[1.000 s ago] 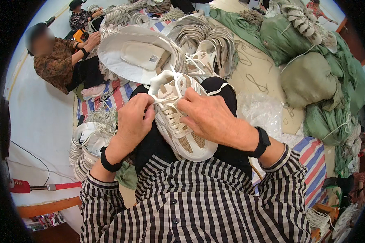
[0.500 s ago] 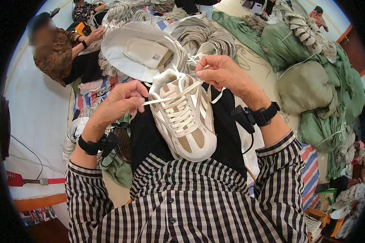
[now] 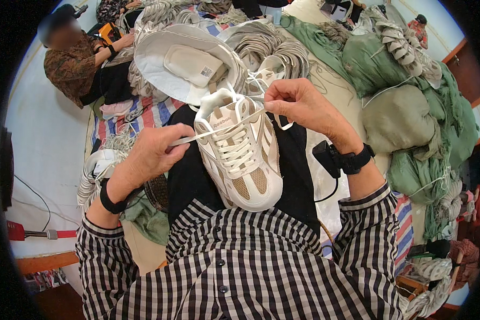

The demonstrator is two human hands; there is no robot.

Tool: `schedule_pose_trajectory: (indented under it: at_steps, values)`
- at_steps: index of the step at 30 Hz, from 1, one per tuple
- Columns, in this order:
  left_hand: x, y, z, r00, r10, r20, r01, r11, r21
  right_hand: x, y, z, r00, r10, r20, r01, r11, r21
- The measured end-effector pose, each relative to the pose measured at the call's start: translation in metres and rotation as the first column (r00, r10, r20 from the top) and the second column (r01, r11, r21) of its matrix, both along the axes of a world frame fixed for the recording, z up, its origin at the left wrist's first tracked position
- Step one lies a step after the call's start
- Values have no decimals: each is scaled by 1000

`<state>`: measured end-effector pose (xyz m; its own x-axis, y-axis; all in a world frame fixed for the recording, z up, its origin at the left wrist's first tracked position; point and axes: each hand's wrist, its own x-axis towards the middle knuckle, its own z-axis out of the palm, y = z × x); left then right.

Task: The recorder is lacing white sneakers while sitting on the floor in a shoe manufacturing facility.

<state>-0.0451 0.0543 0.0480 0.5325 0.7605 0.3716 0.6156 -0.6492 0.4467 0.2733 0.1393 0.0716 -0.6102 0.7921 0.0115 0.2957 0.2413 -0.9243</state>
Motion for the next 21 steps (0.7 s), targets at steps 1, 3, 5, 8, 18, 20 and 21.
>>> schedule_pose_trajectory:
  at_steps: [1, 3, 5, 8, 18, 20, 21]
  values:
    - [-2, -2, 0, 996, 5, -87, -2, 999, 36, 0, -1, -1, 1000, 4, -1, -4, 1000, -5]
    - [-5, -2, 0, 999, -31, -25, 33, 996, 77, 0, -1, -3, 1000, 14, 24, -15, 1000, 27]
    - [-11, -2, 3, 999, -18, 27, 19, 998, -61, 0, -3, -7, 997, 26, 78, -33, 994, 102]
    - [-23, 5, 9, 989, 76, 129, -2, 869, -494, 2, -9, -12, 944, -62, 323, -193, 691, 697]
    - [-49, 12, -14, 984, 75, 161, 8, 886, -463, -6, -14, 2, 918, -395, -48, 163, 265, 950]
    - [-53, 6, -8, 990, 64, 128, 1, 890, -457, -5, -9, 4, 915, -402, -37, 160, 278, 947]
    - [-54, 4, -3, 992, 67, 104, -12, 886, -463, -4, -6, 2, 909, -417, -20, 153, 288, 945]
